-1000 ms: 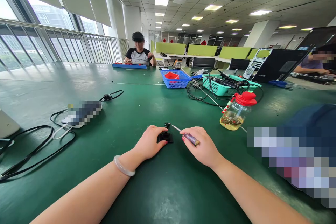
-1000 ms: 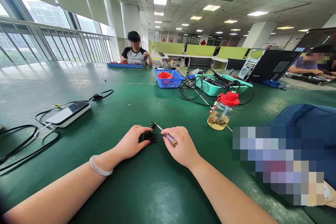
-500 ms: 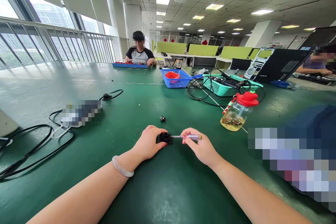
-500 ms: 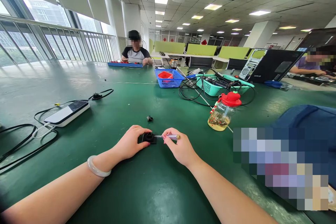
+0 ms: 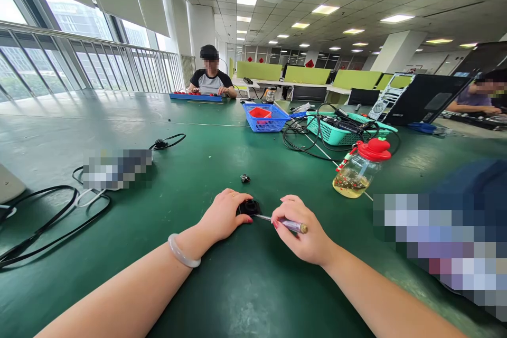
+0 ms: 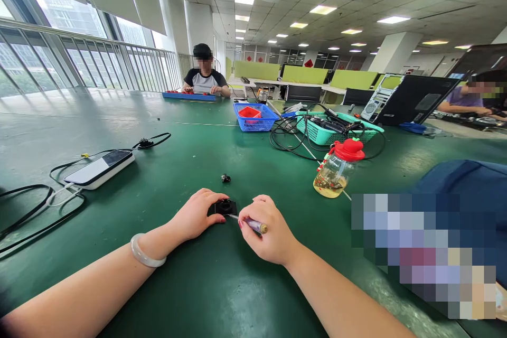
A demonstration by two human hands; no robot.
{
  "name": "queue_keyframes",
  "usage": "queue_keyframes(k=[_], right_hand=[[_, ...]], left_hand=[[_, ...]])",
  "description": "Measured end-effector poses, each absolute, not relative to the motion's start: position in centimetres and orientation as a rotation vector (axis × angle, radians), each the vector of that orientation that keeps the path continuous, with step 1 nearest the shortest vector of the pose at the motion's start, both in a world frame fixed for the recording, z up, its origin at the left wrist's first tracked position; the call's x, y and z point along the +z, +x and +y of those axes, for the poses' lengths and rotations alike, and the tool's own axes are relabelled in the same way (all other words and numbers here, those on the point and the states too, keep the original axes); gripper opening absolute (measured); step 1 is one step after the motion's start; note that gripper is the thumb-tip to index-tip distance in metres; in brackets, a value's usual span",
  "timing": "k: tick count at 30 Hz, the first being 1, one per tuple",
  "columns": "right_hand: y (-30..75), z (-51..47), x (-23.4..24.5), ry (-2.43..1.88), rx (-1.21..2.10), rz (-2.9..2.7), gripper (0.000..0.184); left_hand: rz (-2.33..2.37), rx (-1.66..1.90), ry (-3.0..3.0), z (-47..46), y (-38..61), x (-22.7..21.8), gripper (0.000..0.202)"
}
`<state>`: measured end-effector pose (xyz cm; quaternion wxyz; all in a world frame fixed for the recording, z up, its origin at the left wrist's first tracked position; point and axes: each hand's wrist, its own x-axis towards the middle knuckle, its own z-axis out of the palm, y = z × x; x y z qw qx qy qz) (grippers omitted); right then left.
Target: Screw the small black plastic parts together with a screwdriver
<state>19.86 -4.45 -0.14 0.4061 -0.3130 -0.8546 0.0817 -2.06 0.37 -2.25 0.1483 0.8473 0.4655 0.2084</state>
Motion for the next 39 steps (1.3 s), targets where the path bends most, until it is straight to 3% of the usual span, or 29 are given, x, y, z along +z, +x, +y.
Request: queue_keyframes(k=[13, 19, 29, 35, 39], right_hand=[[19.8, -4.7, -0.2, -0.802, 0.092, -2.108, 0.009], [19.7, -4.2, -0.3, -0.942, 0.214, -2.111, 0.012], [20.0, -4.1, -0.7, -0.913, 0.156, -1.998, 0.011], [20.2, -3.2, -1.6, -1.13, 0.188, -1.945, 0.023], [20.1, -2.7, -2.1, -1.243, 0.307, -1.927, 0.025]], left_hand=[[1.283, 0.6, 2.432, -0.1, -1.9, -2.1, 0.047], [1.328, 0.623, 2.388, -0.3, -1.8, -2.0, 0.044], [1.515, 0.907, 2.387, -0.8, -1.5, -1.3, 0.034], [1.831, 0.551, 2.445, -1.2, -1.3, -1.1, 0.036], [1.835, 0.538, 2.439, -1.4, -1.1, -1.1, 0.036]])
